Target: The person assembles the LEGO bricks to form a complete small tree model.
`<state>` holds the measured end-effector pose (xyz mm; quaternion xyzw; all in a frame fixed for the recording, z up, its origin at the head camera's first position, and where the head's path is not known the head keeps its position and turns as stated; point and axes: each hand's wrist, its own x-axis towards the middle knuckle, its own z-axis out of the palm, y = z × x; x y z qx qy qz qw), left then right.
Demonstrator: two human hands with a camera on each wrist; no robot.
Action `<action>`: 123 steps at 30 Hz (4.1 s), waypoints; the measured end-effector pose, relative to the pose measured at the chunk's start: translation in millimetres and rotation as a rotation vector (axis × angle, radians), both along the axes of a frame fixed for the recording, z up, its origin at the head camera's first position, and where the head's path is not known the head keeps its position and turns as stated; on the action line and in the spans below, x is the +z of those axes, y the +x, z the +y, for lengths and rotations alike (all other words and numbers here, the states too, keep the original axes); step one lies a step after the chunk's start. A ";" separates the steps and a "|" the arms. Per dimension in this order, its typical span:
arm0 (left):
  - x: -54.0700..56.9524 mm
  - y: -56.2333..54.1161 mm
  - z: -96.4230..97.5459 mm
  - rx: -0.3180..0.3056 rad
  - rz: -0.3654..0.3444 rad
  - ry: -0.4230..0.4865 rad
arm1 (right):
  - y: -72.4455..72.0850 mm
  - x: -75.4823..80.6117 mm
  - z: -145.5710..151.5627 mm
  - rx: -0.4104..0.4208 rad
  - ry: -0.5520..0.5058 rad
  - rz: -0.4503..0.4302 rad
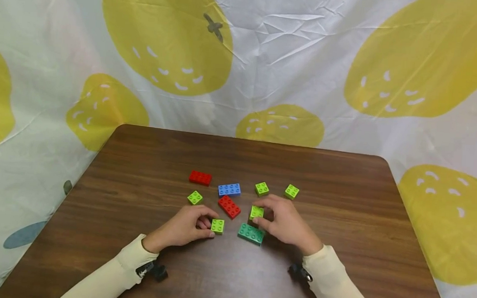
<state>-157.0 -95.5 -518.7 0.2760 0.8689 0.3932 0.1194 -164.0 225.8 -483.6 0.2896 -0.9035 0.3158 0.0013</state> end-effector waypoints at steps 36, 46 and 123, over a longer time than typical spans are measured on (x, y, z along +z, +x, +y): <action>-7.0 1.2 6.9 0.050 -0.127 0.108 | 12.1 -7.6 -80.5 0.148 -0.007 -0.064; -7.2 0.8 5.6 0.052 -0.147 0.121 | 11.3 -9.9 -86.5 0.140 -0.019 -0.034; 1.1 -43.1 -41.8 0.373 -0.008 -0.036 | 7.4 -13.9 -78.3 0.066 -0.052 -0.204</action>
